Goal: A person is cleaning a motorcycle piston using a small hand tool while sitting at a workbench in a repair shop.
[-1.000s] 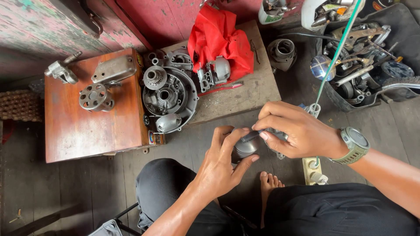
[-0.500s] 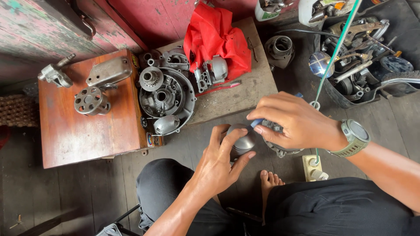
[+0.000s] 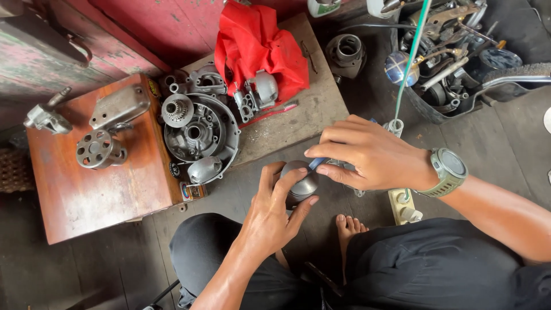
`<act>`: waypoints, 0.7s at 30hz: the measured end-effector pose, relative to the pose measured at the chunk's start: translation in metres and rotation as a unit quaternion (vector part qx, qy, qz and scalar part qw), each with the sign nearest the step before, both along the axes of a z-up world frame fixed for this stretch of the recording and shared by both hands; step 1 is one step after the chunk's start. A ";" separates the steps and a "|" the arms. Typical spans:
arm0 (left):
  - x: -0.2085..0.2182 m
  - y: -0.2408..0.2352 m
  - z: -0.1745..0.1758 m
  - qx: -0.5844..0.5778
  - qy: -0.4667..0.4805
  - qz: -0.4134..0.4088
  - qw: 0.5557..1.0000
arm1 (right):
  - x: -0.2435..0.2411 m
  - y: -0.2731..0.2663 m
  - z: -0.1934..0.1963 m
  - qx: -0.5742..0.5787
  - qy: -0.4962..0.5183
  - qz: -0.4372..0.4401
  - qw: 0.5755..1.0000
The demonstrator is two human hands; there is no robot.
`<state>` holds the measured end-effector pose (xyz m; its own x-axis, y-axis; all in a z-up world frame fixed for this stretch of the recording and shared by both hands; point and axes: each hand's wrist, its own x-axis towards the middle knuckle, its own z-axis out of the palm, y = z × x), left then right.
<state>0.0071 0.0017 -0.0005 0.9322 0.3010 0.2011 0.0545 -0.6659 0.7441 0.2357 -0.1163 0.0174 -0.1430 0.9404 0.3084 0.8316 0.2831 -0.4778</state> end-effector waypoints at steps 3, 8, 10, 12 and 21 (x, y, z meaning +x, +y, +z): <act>0.004 0.000 -0.001 0.005 -0.003 -0.011 1.000 | 0.004 -0.010 -0.001 0.000 -0.013 -0.016 1.000; 0.012 -0.003 -0.002 0.013 0.032 -0.033 0.999 | 0.013 -0.039 -0.013 0.012 -0.014 -0.066 0.998; 0.016 -0.006 -0.006 0.001 0.040 -0.064 0.997 | 0.015 -0.053 -0.020 0.030 0.038 -0.106 0.993; 0.023 -0.009 -0.007 0.004 0.052 -0.072 0.996 | 0.016 -0.062 -0.028 0.040 0.053 -0.117 0.991; 0.033 -0.018 -0.023 0.033 0.071 -0.080 0.994 | 0.014 -0.101 -0.076 0.104 0.125 -0.253 0.954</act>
<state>0.0400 -0.0159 -0.0231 0.9875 0.1373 0.0778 0.0458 -0.7211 0.6914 0.2494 -0.2175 -0.0583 0.4161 0.7838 0.4610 0.7542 -0.0143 -0.6565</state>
